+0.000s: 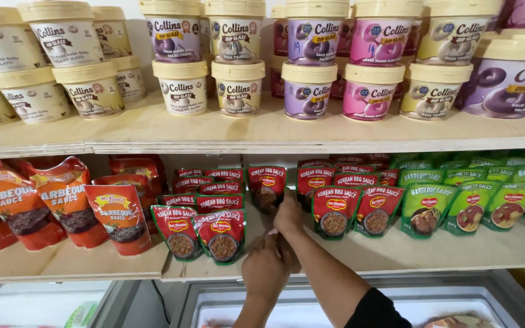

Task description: Cleaning and organizing various sauce packets and plastic containers on grocery store shelves using a cloth.

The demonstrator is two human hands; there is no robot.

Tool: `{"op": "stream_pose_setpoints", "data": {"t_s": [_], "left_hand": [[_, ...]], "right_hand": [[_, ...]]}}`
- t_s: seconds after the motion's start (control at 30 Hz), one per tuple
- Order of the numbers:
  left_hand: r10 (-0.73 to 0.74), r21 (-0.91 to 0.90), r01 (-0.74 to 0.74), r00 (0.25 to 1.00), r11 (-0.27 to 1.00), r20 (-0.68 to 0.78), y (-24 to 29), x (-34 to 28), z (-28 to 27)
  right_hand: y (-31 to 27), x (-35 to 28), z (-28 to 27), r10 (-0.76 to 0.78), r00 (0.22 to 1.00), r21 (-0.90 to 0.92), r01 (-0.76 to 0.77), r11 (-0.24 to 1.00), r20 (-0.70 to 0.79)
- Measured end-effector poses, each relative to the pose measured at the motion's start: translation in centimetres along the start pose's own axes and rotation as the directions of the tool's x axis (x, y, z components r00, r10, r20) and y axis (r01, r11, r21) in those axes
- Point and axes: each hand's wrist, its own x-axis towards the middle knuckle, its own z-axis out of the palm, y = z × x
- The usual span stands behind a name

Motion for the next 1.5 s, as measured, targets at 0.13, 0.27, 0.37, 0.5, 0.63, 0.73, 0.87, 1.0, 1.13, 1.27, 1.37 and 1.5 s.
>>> {"op": "stream_pose_setpoints", "data": {"t_s": [0.13,0.27,0.37,0.5,0.63,0.73,0.87,1.0,1.13,1.27,1.37,1.5], "left_hand": [[0.001,-0.030,-0.002,1.000,1.000,-0.030,0.3,0.2,-0.4],[-0.031,-0.027,0.032,0.999,0.999,0.041,-0.2,0.3,0.0],[-0.023,-0.031,0.024,1.000,0.999,0.018,-0.2,0.4,0.1],[-0.052,-0.021,0.053,0.997,0.998,0.058,0.0,0.3,0.1],[-0.065,-0.024,0.068,0.990,0.997,0.122,0.0,0.4,0.0],[-0.096,-0.020,0.100,0.982,0.995,0.160,0.1,0.3,-0.2],[-0.105,-0.036,0.112,0.983,0.993,0.153,0.0,0.3,-0.1],[-0.059,-0.047,0.065,0.990,0.997,0.129,-0.2,0.3,-0.2],[-0.108,-0.023,0.114,0.977,0.993,0.183,0.2,0.4,-0.5],[-0.093,-0.018,0.096,0.984,0.995,0.150,0.2,0.3,-0.3],[-0.078,-0.030,0.082,0.990,0.996,0.117,0.1,0.2,0.0],[-0.071,-0.062,0.078,0.992,0.995,0.108,0.0,0.2,-0.2]], "right_hand": [[-3.3,-0.1,-1.8,0.006,0.997,0.032,-0.008,0.999,0.076],[-2.0,1.2,0.5,-0.031,0.995,0.189,0.013,0.982,0.093],[-2.1,1.1,0.6,-0.031,0.995,0.217,0.009,0.976,0.094],[-3.6,0.1,-0.9,-0.031,0.993,0.166,0.012,0.986,0.111],[-4.4,0.0,-1.1,0.001,0.992,0.149,-0.020,0.989,0.130],[-4.0,0.3,-0.4,0.032,0.989,0.154,-0.054,0.987,0.141],[-5.0,0.4,-0.8,0.068,0.982,0.125,-0.091,0.988,0.176],[-5.1,0.4,-0.6,0.099,0.976,0.114,-0.122,0.986,0.193],[-5.3,0.0,-0.4,0.061,0.982,0.169,-0.092,0.981,0.181],[-5.7,-0.1,-1.0,0.051,0.979,0.170,-0.086,0.982,0.197],[-6.7,-0.7,-2.0,0.059,0.980,0.148,-0.089,0.985,0.192],[-7.0,-0.7,-2.1,0.082,0.979,0.113,-0.104,0.988,0.187]]}}
